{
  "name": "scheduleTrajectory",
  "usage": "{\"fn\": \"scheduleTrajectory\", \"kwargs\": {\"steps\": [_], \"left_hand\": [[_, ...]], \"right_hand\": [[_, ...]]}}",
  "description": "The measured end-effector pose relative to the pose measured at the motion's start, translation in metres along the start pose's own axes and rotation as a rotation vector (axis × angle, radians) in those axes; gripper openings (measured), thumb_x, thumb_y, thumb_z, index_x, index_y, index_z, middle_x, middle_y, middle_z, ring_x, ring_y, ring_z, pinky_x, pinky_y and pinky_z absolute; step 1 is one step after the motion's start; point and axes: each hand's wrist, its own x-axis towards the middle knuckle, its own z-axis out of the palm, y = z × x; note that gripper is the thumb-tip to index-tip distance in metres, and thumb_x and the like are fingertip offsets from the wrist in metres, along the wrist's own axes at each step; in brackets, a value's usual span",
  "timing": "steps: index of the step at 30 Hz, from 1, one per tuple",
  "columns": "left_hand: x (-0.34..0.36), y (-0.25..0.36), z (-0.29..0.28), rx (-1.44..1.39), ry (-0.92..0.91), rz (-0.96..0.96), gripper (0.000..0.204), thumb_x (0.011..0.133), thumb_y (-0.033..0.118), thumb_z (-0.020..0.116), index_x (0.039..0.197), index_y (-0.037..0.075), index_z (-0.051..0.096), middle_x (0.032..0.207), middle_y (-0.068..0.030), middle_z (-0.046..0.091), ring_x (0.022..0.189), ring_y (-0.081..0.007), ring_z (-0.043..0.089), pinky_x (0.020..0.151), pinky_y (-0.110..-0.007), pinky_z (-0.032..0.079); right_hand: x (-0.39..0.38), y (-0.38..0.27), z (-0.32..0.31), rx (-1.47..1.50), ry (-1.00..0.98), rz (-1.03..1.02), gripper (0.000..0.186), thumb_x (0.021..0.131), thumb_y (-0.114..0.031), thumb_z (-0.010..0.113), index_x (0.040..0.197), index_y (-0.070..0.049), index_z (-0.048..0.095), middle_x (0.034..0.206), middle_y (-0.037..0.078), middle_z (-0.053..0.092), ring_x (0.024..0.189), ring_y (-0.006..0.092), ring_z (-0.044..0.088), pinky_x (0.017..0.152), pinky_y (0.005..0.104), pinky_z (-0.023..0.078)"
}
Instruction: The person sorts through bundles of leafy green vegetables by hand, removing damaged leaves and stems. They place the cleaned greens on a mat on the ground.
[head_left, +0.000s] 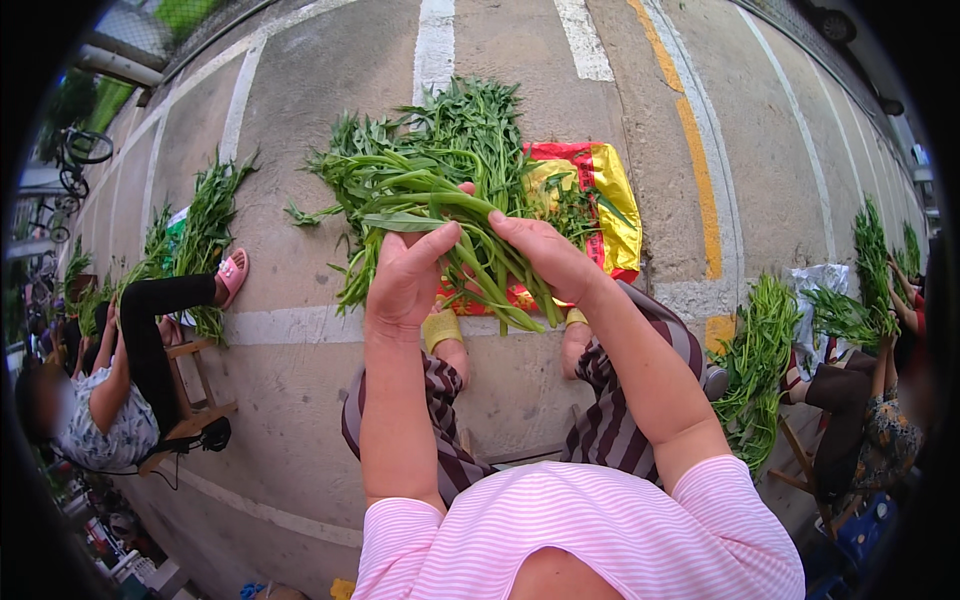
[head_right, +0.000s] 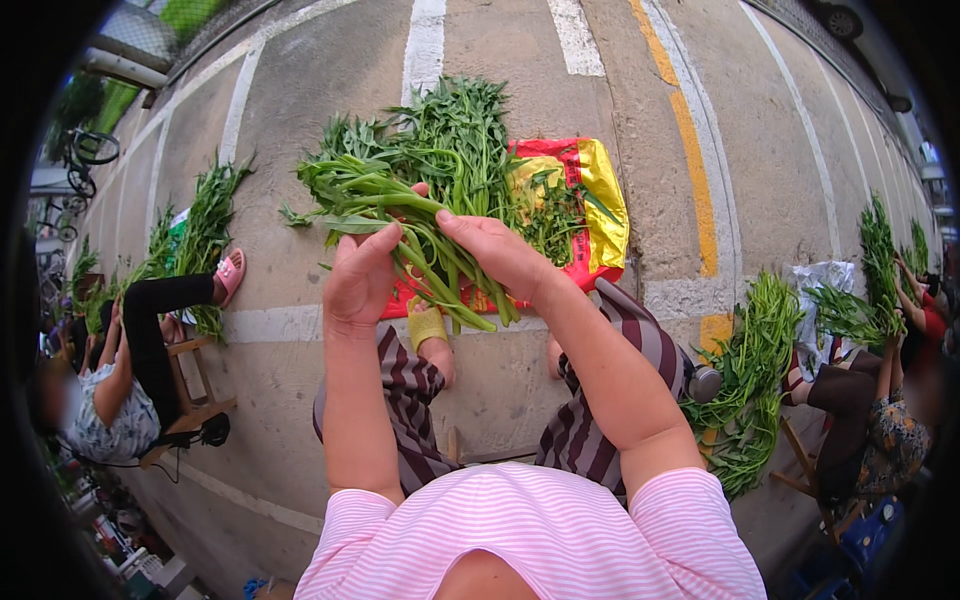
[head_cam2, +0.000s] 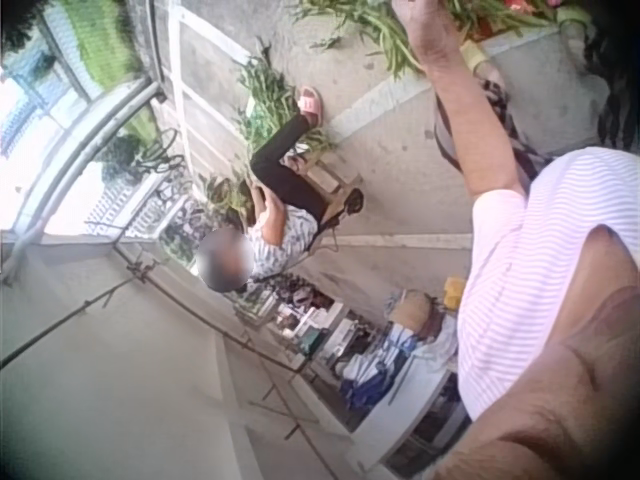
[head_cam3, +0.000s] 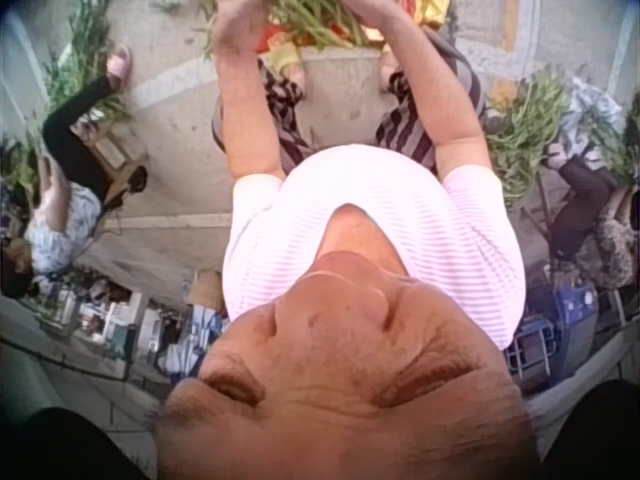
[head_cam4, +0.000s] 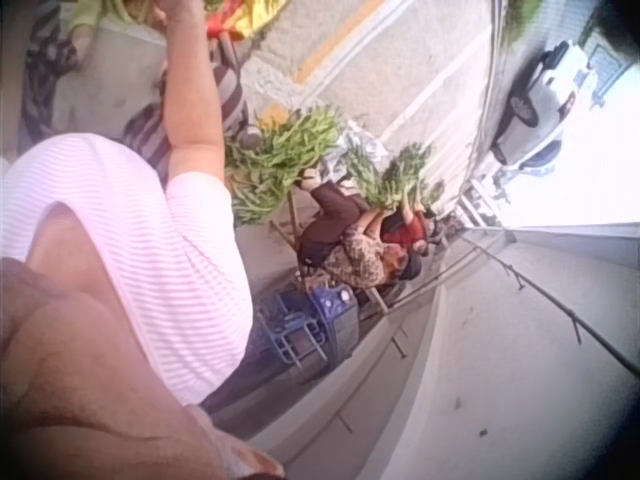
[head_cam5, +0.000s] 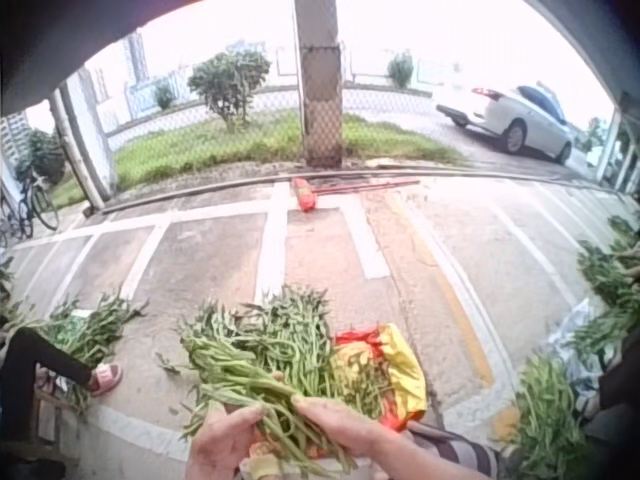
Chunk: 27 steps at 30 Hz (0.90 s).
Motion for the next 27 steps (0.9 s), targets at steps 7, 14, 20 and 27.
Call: {"fn": "scheduleTrajectory", "kwargs": {"steps": [7,14,20,27], "left_hand": [[0.002,-0.004,-0.009,-0.046,-0.045,0.005,0.048,0.088,0.003,0.059,0.135,0.000,0.049,0.135,-0.0177,0.058,0.122,-0.0261,0.058,0.106,-0.040,0.045],[0.003,-0.006,-0.005,-0.200,0.080,-0.082,0.042,0.098,0.017,0.055,0.136,0.000,0.050,0.134,-0.0175,0.059,0.119,-0.0267,0.060,0.098,-0.043,0.053],[0.001,-0.008,0.000,-0.030,0.168,-0.009,0.029,0.092,0.001,0.061,0.121,0.002,0.060,0.116,-0.0114,0.067,0.100,-0.0209,0.067,0.084,-0.035,0.058],[0.002,-0.012,-0.016,-0.058,0.151,-0.053,0.028,0.099,0.013,0.057,0.125,0.002,0.060,0.120,-0.0108,0.067,0.109,-0.0194,0.063,0.089,-0.034,0.054]], "right_hand": [[-0.004,-0.005,0.003,-0.152,-0.009,-0.054,0.051,0.105,-0.046,0.042,0.116,-0.002,0.064,0.095,0.005,0.071,0.079,0.0101,0.065,0.069,0.0248,0.052],[-0.005,-0.008,0.004,-0.176,-0.056,-0.057,0.052,0.106,-0.045,0.040,0.119,0.000,0.062,0.098,0.007,0.070,0.082,0.0113,0.067,0.073,0.0262,0.054],[-0.006,-0.014,0.001,-0.117,-0.045,-0.016,0.052,0.106,-0.042,0.039,0.125,0.002,0.058,0.102,0.011,0.070,0.083,0.0157,0.070,0.075,0.0293,0.058],[-0.005,-0.014,0.001,-0.062,-0.069,0.001,0.052,0.107,-0.040,0.039,0.130,0.003,0.055,0.107,0.015,0.070,0.083,0.0192,0.071,0.074,0.0317,0.059]]}}
